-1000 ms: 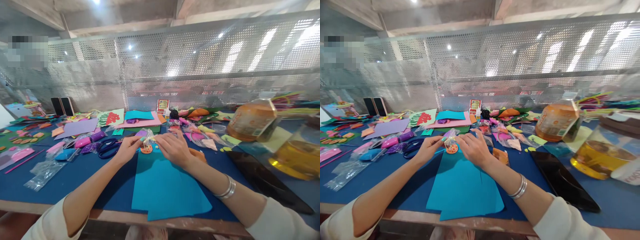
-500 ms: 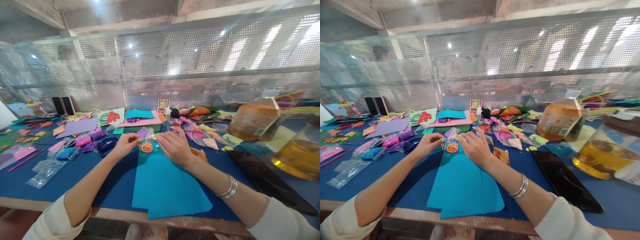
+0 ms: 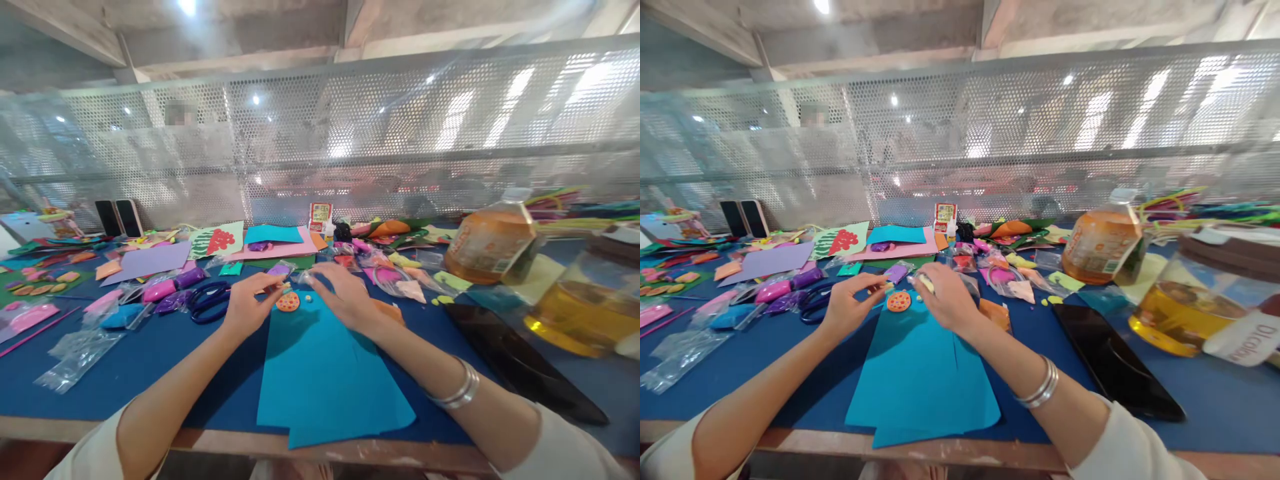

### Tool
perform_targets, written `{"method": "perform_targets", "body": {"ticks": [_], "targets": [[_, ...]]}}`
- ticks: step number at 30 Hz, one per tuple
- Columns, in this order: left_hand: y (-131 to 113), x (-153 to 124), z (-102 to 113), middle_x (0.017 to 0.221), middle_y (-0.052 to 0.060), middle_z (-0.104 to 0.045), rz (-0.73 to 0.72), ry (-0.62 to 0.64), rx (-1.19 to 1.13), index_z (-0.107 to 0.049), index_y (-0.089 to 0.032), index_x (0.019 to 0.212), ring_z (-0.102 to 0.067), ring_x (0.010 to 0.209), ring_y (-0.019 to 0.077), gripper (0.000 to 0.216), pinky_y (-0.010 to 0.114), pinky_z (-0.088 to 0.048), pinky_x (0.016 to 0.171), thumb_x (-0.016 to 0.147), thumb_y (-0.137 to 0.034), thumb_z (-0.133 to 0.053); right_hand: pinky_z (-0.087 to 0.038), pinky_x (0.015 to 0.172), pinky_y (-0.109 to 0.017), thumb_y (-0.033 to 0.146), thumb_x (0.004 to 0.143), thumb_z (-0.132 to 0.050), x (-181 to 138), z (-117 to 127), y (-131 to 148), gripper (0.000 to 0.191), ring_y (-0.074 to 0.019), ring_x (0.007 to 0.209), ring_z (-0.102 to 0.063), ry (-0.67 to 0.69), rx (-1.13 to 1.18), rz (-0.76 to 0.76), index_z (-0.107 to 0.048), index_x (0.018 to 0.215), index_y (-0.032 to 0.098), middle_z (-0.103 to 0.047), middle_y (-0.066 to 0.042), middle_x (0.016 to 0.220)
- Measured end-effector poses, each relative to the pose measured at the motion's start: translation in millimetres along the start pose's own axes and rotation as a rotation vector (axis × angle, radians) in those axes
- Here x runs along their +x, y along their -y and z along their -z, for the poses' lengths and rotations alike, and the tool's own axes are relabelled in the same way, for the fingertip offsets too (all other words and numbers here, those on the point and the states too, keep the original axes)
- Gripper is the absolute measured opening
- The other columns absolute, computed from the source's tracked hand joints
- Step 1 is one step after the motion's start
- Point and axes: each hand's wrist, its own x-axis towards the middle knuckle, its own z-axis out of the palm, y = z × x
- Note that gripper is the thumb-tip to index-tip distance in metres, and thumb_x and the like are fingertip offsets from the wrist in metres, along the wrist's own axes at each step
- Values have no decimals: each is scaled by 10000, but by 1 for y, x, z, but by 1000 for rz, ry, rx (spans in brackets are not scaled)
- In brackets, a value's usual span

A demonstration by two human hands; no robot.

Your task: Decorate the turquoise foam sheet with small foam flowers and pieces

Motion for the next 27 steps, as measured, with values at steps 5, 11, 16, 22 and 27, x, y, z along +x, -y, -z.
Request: {"method": "perform_targets", "body": {"ticks": [5, 11, 16, 22, 27], "targets": [[-10, -5, -4, 833, 39, -707, -282, -51, 167, -658, -185, 923, -656, 757, 139, 124, 231, -520, 723, 810, -201, -609, -505, 781, -354, 557, 828, -454, -10, -2, 28, 447, -202, 797, -666, 402, 851, -399, -657, 843, 158, -699, -65, 807], [-10, -8, -8, 932, 61, -711, -365, 17, 203, -640, -178, 1005, -665, 878, 161, 186, 249, -528, 799, 832, -178, -573, -475, 869, -376, 521, 691, -648, -11, 0, 35, 405, -188, 796, -670, 421, 1207, -595, -676, 845, 148, -707, -58, 802], [-8, -9, -10, 918, 65, -709, -418, 74, 161, -652, -171, 924, -655, 914, 162, 123, 277, -521, 840, 824, -164, -581, -506, 812, -345, 409, 605, -755, -10, 0, 31, 362, -168, 725, -673, 344, 1223, -719, -679, 825, 133, -700, -42, 742], [-10, -7, -9, 1021, 91, -667, -384, 159, 144, -634, -180, 998, -615, 963, 181, 196, 324, -509, 852, 808, -198, -592, -524, 749, -314, 362, 480, -819, -7, -1, 24, 392, -168, 684, -672, 225, 1211, -698, -665, 752, 126, -698, -33, 682], [-10, -6, -7, 956, 80, -652, -364, 111, 122, -635, -180, 982, -605, 890, 158, 166, 300, -512, 792, 826, -183, -579, -523, 775, -356, 346, 460, -823, -8, -2, 25, 437, -190, 657, -683, 214, 1213, -721, -616, 782, 135, -693, -16, 643]]}}
